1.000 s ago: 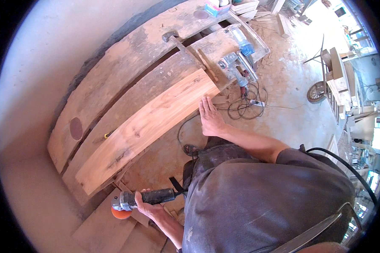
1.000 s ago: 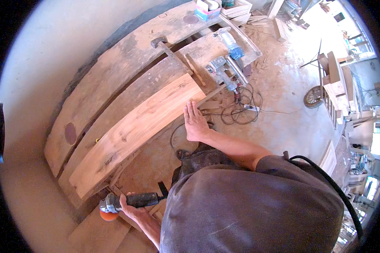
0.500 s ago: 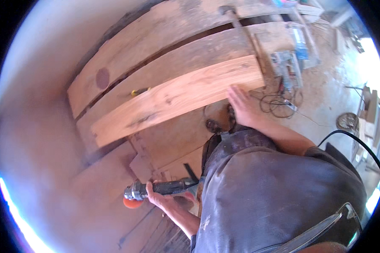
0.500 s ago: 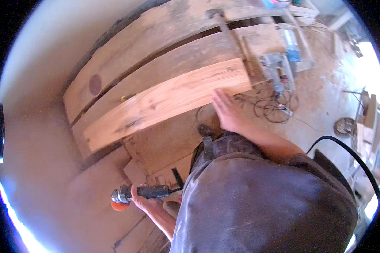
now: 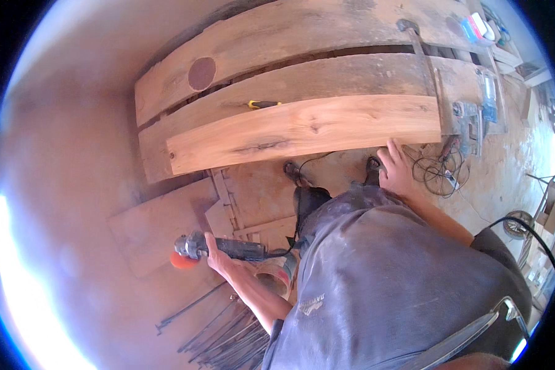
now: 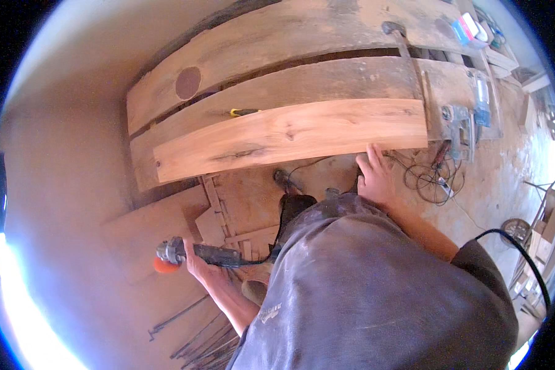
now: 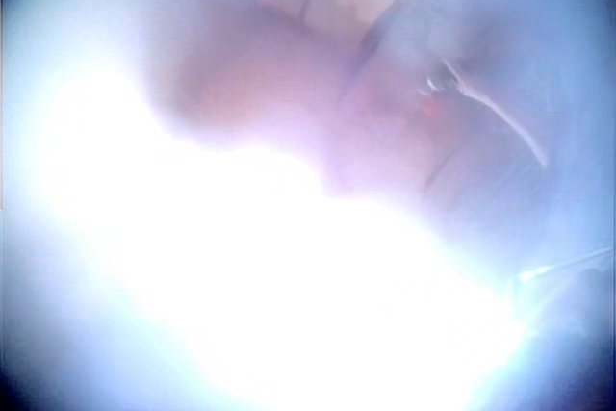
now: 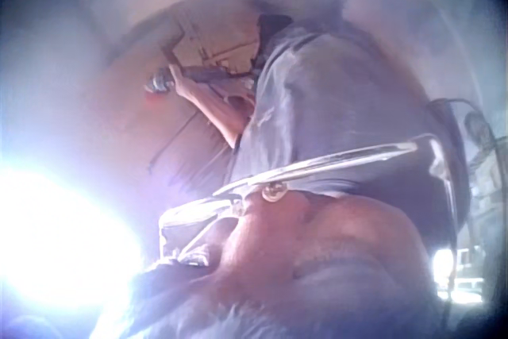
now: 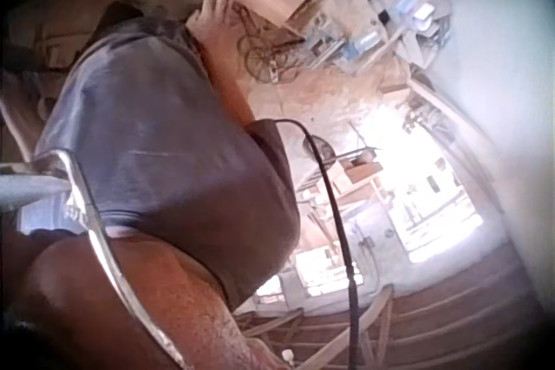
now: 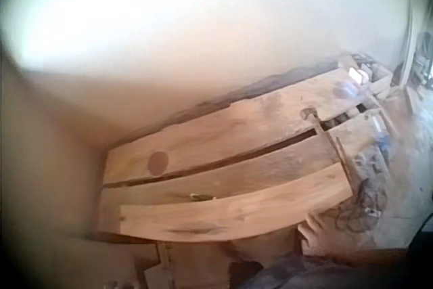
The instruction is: The person uses a chisel and hammer to carve a groove into a wooden plank. They repeatedly strike the chisel to remove wood chips and deepen the cut along the plank's length.
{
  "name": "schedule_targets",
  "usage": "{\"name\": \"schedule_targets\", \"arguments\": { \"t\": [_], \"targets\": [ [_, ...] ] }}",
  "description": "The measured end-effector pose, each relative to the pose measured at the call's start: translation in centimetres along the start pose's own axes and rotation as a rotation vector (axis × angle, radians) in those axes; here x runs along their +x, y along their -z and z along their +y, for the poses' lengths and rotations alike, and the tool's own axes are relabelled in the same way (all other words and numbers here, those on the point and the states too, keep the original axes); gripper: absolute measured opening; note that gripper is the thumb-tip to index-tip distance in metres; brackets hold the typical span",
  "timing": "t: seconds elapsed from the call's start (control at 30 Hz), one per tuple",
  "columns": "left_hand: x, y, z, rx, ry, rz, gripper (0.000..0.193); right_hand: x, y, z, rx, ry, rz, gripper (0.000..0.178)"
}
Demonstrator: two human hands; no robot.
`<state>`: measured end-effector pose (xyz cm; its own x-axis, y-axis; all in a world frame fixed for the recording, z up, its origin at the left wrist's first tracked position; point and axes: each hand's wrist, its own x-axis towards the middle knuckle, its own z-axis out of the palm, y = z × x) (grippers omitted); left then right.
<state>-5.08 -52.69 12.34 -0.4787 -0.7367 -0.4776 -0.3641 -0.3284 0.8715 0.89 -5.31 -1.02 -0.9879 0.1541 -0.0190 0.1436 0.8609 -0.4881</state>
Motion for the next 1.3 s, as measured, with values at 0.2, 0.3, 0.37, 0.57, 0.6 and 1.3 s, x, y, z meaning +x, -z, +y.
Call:
{"name": "schedule_targets", "arguments": {
  "t": [0.2, 0.3, 0.37, 0.57, 0.6, 1.3],
  "targets": [
    [16.1, -2.1, 3.4, 0.276, -0.139, -0.076, 0.034, 8.6, -3.8, -12.4, 0.215, -0.047, 0.207, 0.043],
    [25.6, -2.6, 4.9, 0.414, -0.188, -0.093, 0.040, 13.1, -8.3, -18.0, 0.120, -0.109, 0.240, 0.050],
    [30.2, -5.2, 7.0, 0.413, -0.167, -0.165, 0.045, 15.9, -11.0, -20.8, 0.041, -0.185, 0.306, 0.058],
    [32.5, -12.2, 15.5, 0.230, -0.017, -0.206, 0.046, 18.0, -13.0, -22.7, -0.252, -0.298, 0.326, 0.058],
    [33.2, -11.8, 16.4, 0.224, 0.006, -0.207, 0.047, 18.1, -12.9, -22.9, -0.255, -0.281, 0.292, 0.058],
    [51.5, -21.4, 11.0, 1.392, -0.737, -0.271, 0.068, 18.5, -14.0, -22.3, -0.082, -0.506, 0.642, 0.057]
  ]
}}
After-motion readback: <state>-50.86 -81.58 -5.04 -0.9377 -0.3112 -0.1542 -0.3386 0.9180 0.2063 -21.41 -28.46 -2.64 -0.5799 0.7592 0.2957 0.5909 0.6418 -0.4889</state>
